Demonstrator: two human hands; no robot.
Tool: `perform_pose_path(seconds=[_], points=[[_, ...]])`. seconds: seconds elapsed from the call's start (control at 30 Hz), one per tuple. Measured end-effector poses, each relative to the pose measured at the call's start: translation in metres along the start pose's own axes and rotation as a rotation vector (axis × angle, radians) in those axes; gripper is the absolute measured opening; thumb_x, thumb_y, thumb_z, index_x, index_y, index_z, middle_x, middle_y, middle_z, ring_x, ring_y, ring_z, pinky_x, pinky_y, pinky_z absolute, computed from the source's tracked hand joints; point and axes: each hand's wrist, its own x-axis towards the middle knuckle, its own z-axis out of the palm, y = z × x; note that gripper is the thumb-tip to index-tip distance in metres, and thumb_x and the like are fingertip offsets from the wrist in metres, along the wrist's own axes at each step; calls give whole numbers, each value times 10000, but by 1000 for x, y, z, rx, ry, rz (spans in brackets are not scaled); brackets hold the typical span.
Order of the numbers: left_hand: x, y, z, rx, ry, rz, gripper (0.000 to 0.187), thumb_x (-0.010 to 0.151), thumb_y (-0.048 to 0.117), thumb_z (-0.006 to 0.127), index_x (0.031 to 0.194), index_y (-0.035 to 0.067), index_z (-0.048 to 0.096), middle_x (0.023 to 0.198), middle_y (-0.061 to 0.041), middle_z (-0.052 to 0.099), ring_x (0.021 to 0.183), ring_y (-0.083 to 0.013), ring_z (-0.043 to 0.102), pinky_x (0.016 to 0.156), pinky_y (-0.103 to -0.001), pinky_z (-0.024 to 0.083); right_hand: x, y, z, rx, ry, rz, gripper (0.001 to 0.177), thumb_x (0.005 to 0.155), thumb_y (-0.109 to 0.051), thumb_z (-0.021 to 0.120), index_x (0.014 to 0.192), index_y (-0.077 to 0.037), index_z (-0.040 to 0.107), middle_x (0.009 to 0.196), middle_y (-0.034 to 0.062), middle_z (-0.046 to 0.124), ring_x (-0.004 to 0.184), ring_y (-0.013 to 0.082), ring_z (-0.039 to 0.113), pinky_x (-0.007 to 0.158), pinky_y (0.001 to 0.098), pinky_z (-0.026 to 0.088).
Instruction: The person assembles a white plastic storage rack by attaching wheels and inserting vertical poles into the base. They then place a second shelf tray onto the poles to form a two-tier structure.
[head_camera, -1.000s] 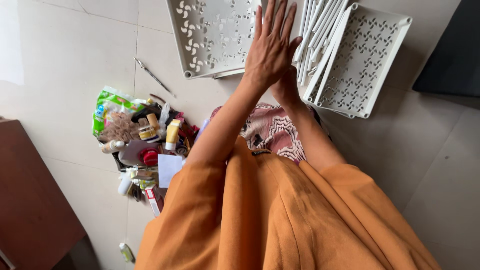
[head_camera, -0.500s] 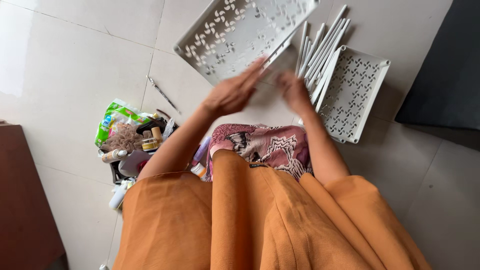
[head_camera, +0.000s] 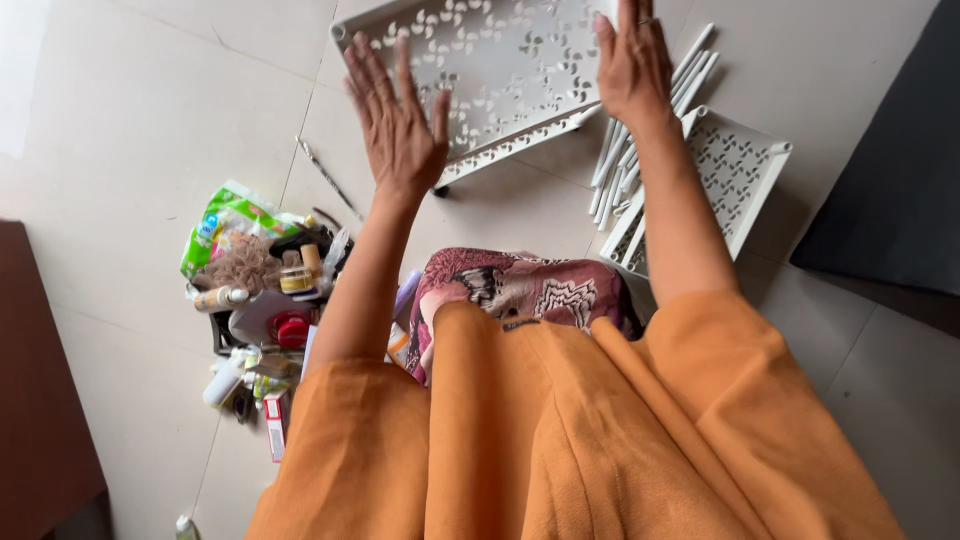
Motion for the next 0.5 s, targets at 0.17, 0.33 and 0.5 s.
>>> perform_pose_path(seconds=[0.17, 0.33, 0.5], points=[[19, -18, -15, 22, -122, 82, 727, 1153, 533, 452, 1713, 183, 148, 1739, -255, -9, 1624, -416, -40, 1343, -530, -17, -14, -8, 12, 20, 83, -9, 568, 1240, -364, 329, 1685, -81, 118, 1746, 223, 230, 1599, 415, 317, 1341, 463, 322], [35, -33, -40, -49, -109, 189, 854, 1064, 580, 534, 1674, 137, 132, 1710, -262, 22, 1578, -414, -59, 1291, -563, -36, -62, -31, 20, -116, 26, 180, 714, 1214, -414, 353, 1623, 3, -57, 1712, 262, 48, 1595, 418, 151, 1301, 489, 122], [71, -37, -34, -103, 94, 139, 575, 1129, 462, 479, 1530, 60, 392, 1572, -195, 433, 1509, -400, 311, 1251, -616, 45, -27, -11, -20, -124, 274, 11, 630, 1243, -404, 329, 1679, -23, 82, 1761, 237, 166, 1628, 386, 189, 1355, 491, 101]])
